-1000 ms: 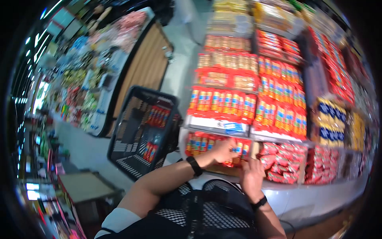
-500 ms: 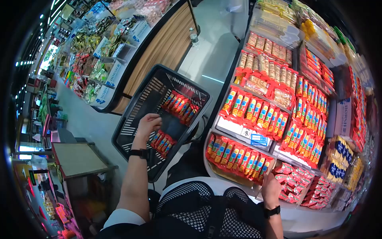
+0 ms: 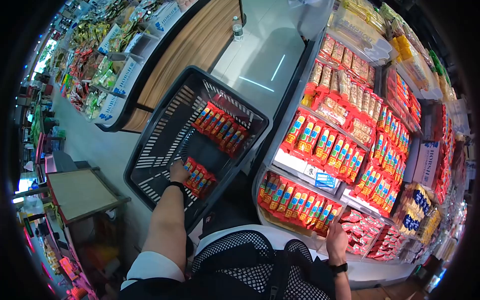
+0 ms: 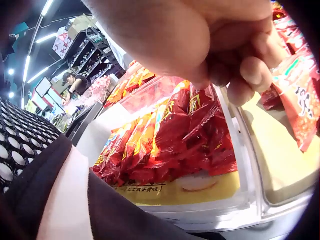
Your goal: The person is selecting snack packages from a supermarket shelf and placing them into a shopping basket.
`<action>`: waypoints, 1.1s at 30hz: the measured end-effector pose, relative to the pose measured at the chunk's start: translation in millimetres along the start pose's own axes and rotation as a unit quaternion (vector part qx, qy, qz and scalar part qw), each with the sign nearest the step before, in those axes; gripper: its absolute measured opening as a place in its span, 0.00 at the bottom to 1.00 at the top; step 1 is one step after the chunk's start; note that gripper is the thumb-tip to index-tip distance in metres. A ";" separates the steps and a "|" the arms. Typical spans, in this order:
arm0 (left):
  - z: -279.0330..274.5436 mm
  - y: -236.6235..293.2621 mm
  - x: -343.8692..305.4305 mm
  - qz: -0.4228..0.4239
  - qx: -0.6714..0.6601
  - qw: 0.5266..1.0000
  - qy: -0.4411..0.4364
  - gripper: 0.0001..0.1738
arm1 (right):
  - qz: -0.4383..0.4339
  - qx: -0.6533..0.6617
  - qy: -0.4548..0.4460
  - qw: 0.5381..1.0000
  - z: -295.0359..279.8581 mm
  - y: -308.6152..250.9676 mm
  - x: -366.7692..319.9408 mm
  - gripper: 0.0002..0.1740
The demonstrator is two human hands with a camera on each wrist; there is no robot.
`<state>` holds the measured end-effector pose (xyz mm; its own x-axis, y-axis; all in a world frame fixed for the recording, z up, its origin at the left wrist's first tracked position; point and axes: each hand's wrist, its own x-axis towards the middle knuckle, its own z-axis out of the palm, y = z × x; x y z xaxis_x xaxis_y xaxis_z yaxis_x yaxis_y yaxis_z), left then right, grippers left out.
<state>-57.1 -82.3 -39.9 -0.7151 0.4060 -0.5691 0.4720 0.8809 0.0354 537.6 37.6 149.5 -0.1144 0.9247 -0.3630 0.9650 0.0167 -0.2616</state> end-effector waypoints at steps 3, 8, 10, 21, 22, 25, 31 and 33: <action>-3.7 -7.9 11.8 0.015 -0.013 0.999 -0.030 0.34 | 0.003 -0.003 -0.005 1.000 1.7 -0.5 0.0 0.19; 6.7 -15.4 15.4 0.046 -0.058 0.997 -0.030 0.28 | -0.001 -0.026 0.000 1.000 5.4 7.3 0.1 0.19; -0.1 -11.9 9.5 0.039 -0.071 0.994 -0.072 0.27 | -0.006 -0.017 0.013 1.000 5.5 3.9 -0.6 0.19; -93.3 28.0 -44.4 0.142 -0.450 0.880 0.060 0.14 | 0.018 -0.045 -0.021 0.999 -9.4 -20.7 -3.0 0.16; -114.4 50.0 -73.9 0.151 -0.540 0.828 0.004 0.12 | 0.013 -0.059 -0.023 0.998 -10.9 -22.0 -3.3 0.17; -149.9 113.8 -155.3 0.220 -0.568 0.785 -0.109 0.13 | -0.005 -0.018 0.008 1.000 -8.7 -18.4 -6.4 0.17; -102.4 232.2 -272.4 0.363 -0.417 0.743 -0.377 0.21 | -0.089 0.053 0.089 0.991 -34.2 -43.7 -22.1 0.14; -58.1 257.2 -283.4 0.377 -0.362 0.741 -0.421 0.22 | -0.183 0.138 0.093 0.969 -44.5 -62.1 -31.3 0.18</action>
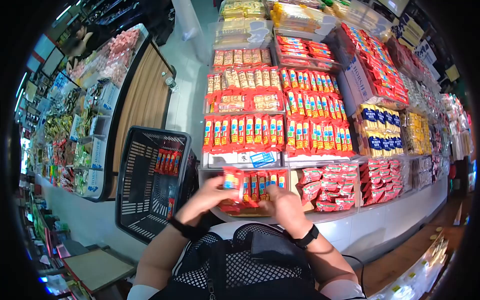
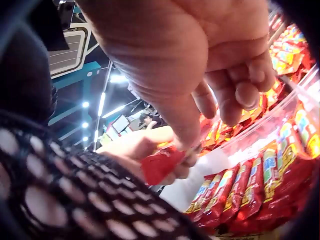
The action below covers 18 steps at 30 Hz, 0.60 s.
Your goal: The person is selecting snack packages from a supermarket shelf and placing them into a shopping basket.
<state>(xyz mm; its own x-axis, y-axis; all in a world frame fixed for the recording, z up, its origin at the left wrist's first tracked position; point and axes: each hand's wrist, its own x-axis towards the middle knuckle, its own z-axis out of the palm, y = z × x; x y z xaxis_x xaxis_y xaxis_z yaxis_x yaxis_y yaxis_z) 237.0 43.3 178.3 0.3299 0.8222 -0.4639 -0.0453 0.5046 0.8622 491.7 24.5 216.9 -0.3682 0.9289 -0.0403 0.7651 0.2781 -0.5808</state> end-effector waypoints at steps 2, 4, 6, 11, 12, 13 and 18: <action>21.3 -7.1 21.5 -0.012 0.031 0.999 -0.018 0.23 | -0.082 0.035 -0.034 0.995 4.3 -3.1 -2.0 0.26; 36.8 0.3 39.5 -0.148 0.137 0.979 0.008 0.25 | -0.112 -0.011 -0.029 0.993 12.0 0.5 -5.3 0.32; 47.6 -7.6 53.7 -0.129 0.189 0.973 0.019 0.26 | -0.109 -0.033 -0.032 0.993 16.7 8.9 -7.4 0.33; 63.8 -42.3 64.1 0.054 0.370 0.920 0.120 0.32 | -0.141 -0.077 0.035 0.986 44.8 37.8 -9.2 0.16; 62.4 -45.5 64.6 0.052 0.357 0.927 0.103 0.33 | -0.139 -0.075 0.036 0.987 50.2 41.5 -10.0 0.16; 60.0 -50.9 65.5 0.049 0.358 0.927 0.101 0.33 | -0.137 -0.086 0.040 0.986 55.1 44.4 -11.8 0.11; 56.5 -40.0 54.4 0.039 0.389 0.916 0.088 0.35 | -0.153 -0.071 0.073 0.983 61.0 51.5 -10.3 0.05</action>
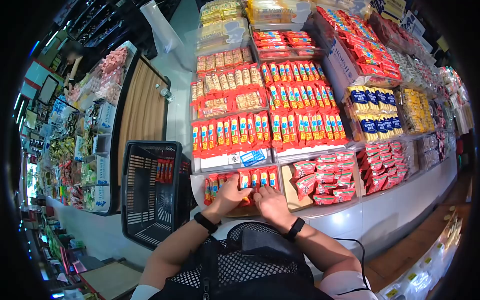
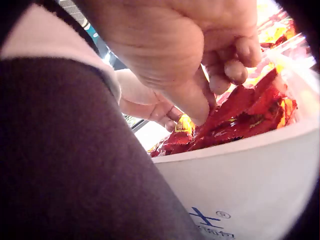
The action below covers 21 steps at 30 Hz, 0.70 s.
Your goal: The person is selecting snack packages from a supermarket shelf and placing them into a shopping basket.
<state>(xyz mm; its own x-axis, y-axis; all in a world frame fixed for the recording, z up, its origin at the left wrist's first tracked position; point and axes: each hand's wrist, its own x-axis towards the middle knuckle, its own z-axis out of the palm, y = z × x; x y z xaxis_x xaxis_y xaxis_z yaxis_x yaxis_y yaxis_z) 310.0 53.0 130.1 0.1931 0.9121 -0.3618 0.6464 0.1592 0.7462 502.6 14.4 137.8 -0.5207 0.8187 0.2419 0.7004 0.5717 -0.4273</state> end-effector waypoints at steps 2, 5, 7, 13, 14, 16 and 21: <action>1.7 -3.1 -1.0 0.019 0.000 1.000 0.012 0.34 | 0.001 -0.012 -0.001 1.000 -0.7 -0.2 1.0 0.06; 8.8 -11.6 -0.1 0.019 0.048 0.996 0.075 0.32 | -0.006 -0.011 -0.030 0.999 -10.5 -1.8 6.4 0.13; 4.3 -10.0 0.9 -0.034 -0.009 0.999 0.031 0.32 | -0.013 -0.015 -0.031 0.999 -9.4 -0.3 6.5 0.13; 5.7 -11.1 2.5 -0.035 0.011 0.998 0.044 0.29 | -0.029 -0.010 -0.015 0.999 -8.1 5.9 3.8 0.13; 6.1 -13.6 3.7 -0.037 0.011 0.998 0.044 0.29 | -0.026 -0.008 -0.012 1.000 -7.8 6.7 2.8 0.13; 5.3 -18.1 6.5 -0.034 -0.033 0.999 0.025 0.26 | -0.020 0.001 -0.015 1.000 -9.5 7.7 1.3 0.12; 1.6 -24.2 10.5 -0.060 -0.132 0.989 -0.029 0.20 | -0.007 0.025 -0.005 1.000 -10.2 9.3 -0.7 0.12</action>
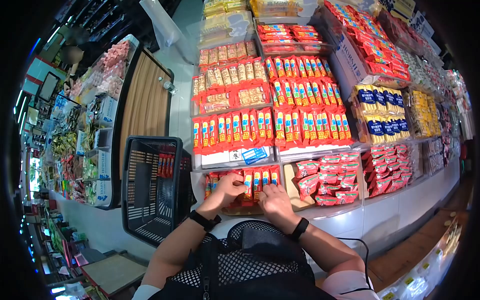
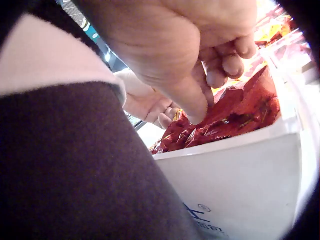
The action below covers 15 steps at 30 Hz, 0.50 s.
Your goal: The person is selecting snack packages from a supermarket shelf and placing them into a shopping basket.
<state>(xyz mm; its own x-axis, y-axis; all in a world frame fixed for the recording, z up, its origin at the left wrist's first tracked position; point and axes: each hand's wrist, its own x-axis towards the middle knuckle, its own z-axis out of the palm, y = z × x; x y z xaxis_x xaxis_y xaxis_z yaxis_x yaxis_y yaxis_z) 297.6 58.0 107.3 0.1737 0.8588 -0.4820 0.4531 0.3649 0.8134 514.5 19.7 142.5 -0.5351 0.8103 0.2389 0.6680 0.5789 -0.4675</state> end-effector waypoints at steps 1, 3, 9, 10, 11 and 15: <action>2.3 -4.3 2.0 0.008 -0.011 1.000 0.011 0.19 | 0.001 -0.001 0.000 1.000 -0.1 0.2 0.0 0.12; 4.6 -2.3 1.3 0.016 -0.023 0.999 0.023 0.19 | 0.001 -0.001 0.000 1.000 -1.0 0.1 0.5 0.12; 6.6 16.6 -4.6 0.013 -0.003 0.999 0.038 0.21 | 0.005 -0.001 0.003 1.000 -1.1 -0.1 0.6 0.13; 7.1 16.8 -4.4 0.006 -0.016 0.999 0.042 0.20 | 0.007 0.000 0.000 1.000 -0.3 0.3 1.0 0.13; 7.6 16.9 -4.4 0.000 -0.030 0.999 0.045 0.19 | 0.009 0.002 -0.003 1.000 -0.1 0.4 1.0 0.13; 9.1 15.6 -4.1 0.001 -0.060 0.997 0.042 0.20 | 0.012 -0.003 -0.018 1.000 -3.0 -0.8 0.9 0.14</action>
<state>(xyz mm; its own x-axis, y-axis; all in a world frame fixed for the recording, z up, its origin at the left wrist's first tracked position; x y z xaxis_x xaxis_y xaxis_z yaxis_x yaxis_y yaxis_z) 311.9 57.0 119.0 0.0978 0.8850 -0.4553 0.3434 0.3994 0.8500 515.1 20.2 145.6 -0.5372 0.8204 0.1960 0.6838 0.5596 -0.4682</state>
